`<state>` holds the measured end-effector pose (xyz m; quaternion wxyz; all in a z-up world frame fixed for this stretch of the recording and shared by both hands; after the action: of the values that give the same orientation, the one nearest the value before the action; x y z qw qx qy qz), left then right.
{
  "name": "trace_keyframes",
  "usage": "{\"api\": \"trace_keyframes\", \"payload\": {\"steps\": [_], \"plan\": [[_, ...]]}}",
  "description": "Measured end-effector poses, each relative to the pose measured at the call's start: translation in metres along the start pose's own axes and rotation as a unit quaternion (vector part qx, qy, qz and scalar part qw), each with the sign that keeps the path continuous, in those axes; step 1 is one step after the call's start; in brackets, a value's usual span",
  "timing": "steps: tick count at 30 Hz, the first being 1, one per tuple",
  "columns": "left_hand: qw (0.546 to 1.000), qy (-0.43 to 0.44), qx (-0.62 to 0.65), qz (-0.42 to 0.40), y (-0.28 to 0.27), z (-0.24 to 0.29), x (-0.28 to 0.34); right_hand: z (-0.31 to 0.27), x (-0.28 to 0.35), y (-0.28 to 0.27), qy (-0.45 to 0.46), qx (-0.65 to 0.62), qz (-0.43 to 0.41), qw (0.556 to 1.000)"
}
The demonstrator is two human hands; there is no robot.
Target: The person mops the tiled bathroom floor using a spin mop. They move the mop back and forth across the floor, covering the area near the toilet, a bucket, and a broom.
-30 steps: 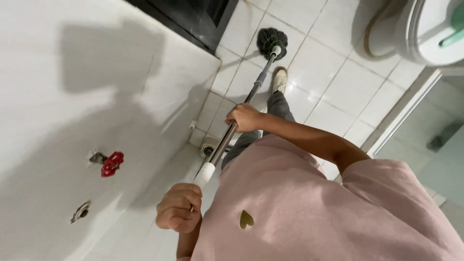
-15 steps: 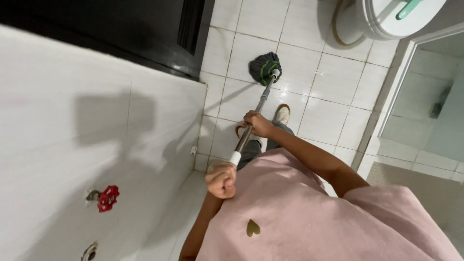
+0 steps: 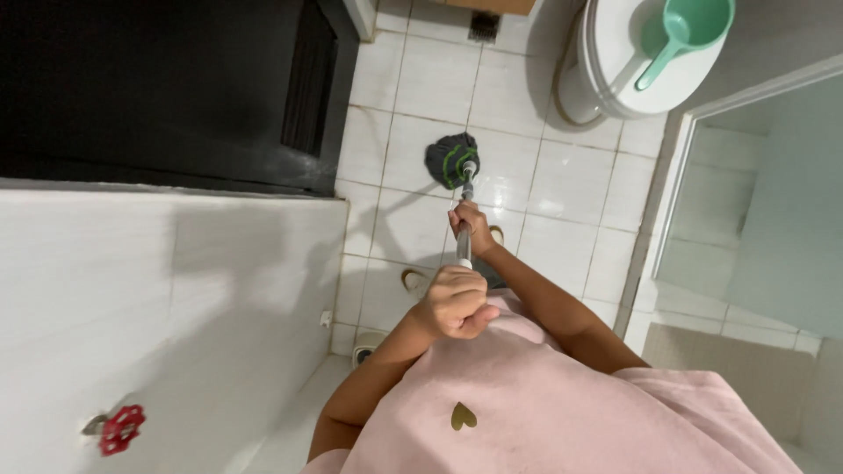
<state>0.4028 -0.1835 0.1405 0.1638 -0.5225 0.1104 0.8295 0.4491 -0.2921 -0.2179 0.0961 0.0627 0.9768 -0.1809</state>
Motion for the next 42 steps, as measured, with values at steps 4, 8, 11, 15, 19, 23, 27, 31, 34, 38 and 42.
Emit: {"api": "trace_keyframes", "payload": {"steps": [4, 8, 11, 15, 19, 23, 27, 31, 34, 38, 42], "plan": [[0.999, 0.004, -0.03, -0.014, 0.036, -0.026, -0.023, 0.03, -0.014, -0.026, -0.015, 0.005, 0.018, 1.0], [0.998, 0.0, -0.063, -0.017, 0.057, -0.048, -0.041, 0.052, -0.031, -0.044, -0.025, -0.006, 0.017, 1.0], [0.994, -0.011, -0.102, -0.021, 0.067, -0.056, -0.032, 0.054, -0.049, -0.051, -0.03, 0.0, -0.013, 0.999], [0.99, -0.035, -0.133, -0.014, 0.075, -0.069, -0.009, 0.048, -0.08, -0.063, -0.042, -0.009, -0.062, 0.997], [0.982, -0.062, -0.178, -0.008, 0.081, -0.084, 0.013, 0.083, -0.1, -0.063, -0.051, 0.07, -0.107, 0.99], [0.98, -0.063, -0.188, -0.005, 0.087, -0.127, 0.047, 0.095, -0.134, -0.072, -0.047, 0.056, -0.153, 0.985], [0.983, -0.071, -0.17, 0.011, 0.057, -0.138, 0.039, 0.089, -0.145, -0.063, 0.01, 0.062, -0.152, 0.986], [0.989, -0.075, -0.13, -0.01, 0.025, -0.136, 0.043, 0.017, -0.119, -0.057, 0.058, 0.011, -0.086, 0.995], [0.989, -0.07, -0.119, -0.061, 0.01, -0.153, 0.078, -0.034, -0.1, -0.053, 0.109, -0.032, -0.008, 0.993], [0.982, -0.083, -0.119, -0.12, -0.01, -0.165, 0.111, -0.079, -0.077, -0.039, 0.166, -0.005, 0.011, 0.986], [0.961, -0.122, -0.15, -0.196, -0.045, -0.147, 0.14, -0.073, -0.037, -0.011, 0.215, -0.046, 0.037, 0.975]]}}
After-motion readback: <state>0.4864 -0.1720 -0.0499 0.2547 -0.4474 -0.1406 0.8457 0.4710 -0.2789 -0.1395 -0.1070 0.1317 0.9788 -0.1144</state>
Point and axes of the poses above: each hand's wrist, its own x-axis away from the middle knuckle, its own y-axis out of the palm, z = x × y, the point moved 5 cm from there along -x, towards the middle knuckle, and after that the axes turned 13 degrees about y, right-handed, at the moved point
